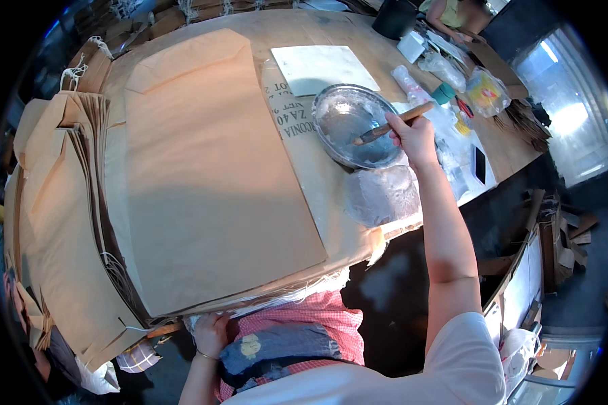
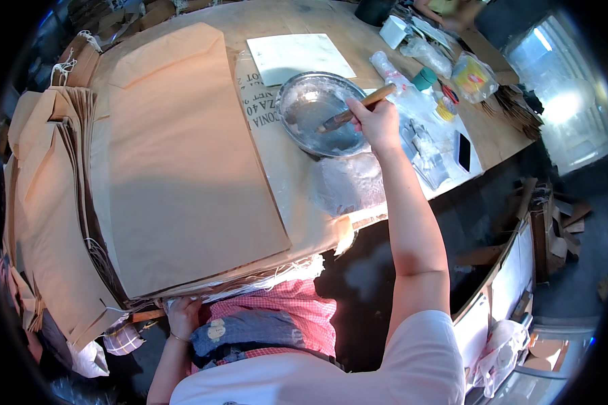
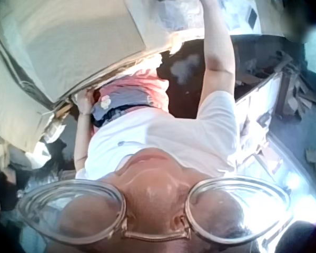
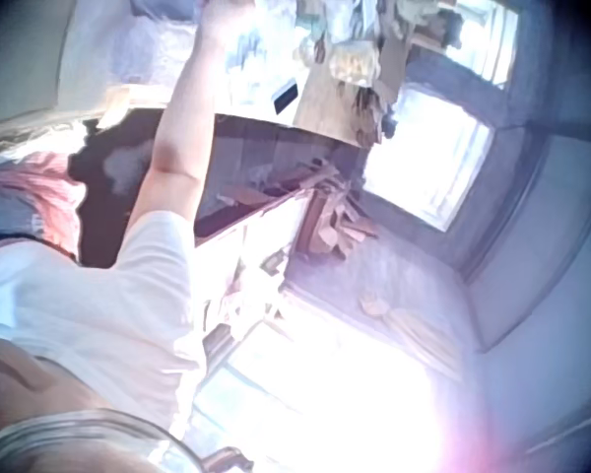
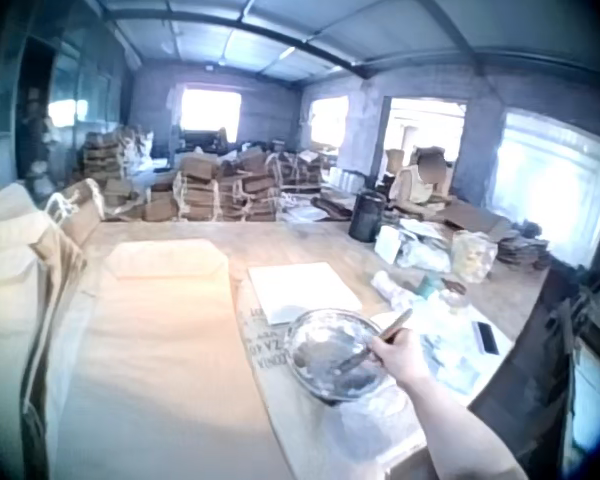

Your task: The person repeatedly applies glue to the edge of a large sheet of brown paper using a brush, then presses a thin strip along the glued edge to adhere it. The person repeats this process on multiple sheets in a stack, handling each sheet one at a time.

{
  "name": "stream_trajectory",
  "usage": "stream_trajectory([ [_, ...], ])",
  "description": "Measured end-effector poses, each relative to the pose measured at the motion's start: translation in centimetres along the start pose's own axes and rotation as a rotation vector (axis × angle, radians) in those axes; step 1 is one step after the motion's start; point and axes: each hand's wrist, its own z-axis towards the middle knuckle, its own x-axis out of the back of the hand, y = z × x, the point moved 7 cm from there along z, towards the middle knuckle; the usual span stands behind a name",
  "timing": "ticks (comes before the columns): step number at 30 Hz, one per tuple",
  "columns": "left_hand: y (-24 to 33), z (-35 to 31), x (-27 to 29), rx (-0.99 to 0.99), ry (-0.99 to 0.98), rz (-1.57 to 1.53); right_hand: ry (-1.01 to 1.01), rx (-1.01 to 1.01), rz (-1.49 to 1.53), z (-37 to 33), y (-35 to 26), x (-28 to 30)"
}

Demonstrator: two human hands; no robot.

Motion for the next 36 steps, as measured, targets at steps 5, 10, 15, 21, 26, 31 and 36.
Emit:
stream_trajectory([
  [5,0.2,-0.7,0.2,-0.05,-0.035,0.041,-0.073,-0.117,-0.08,-0.6,1.7,-1.6],
  [10,1.2,0.4,2.4,0.034,-0.045,-0.004,0.019,0.028,-0.354,1.5,-1.2,0.6],
  [15,0.1,-2.0,3.6,0.088,-0.076,-0.318,0.115,0.175,0.216,-5.9,-7.9,0.0],
  [21,-1.5,-2.8,3.0,0.335,-0.125,-0.537,-0.287,0.297,0.348,-24.9,-10.6,-9.9],
  [26,-2.1,-4.7,6.8,0.35,0.033,0.159,-0.708,0.866,-0.078,-30.6,-14.6,-21.1],
  [31,-0.6,-3.5,11.6,0.274,0.13,0.272,-0.796,0.848,-0.08,-31.9,-15.5,-24.3],
  [36,-2.0,0.0,11.0,0.168,0.133,0.321,-0.832,0.725,-0.109,-31.5,-14.4,-25.6],
])
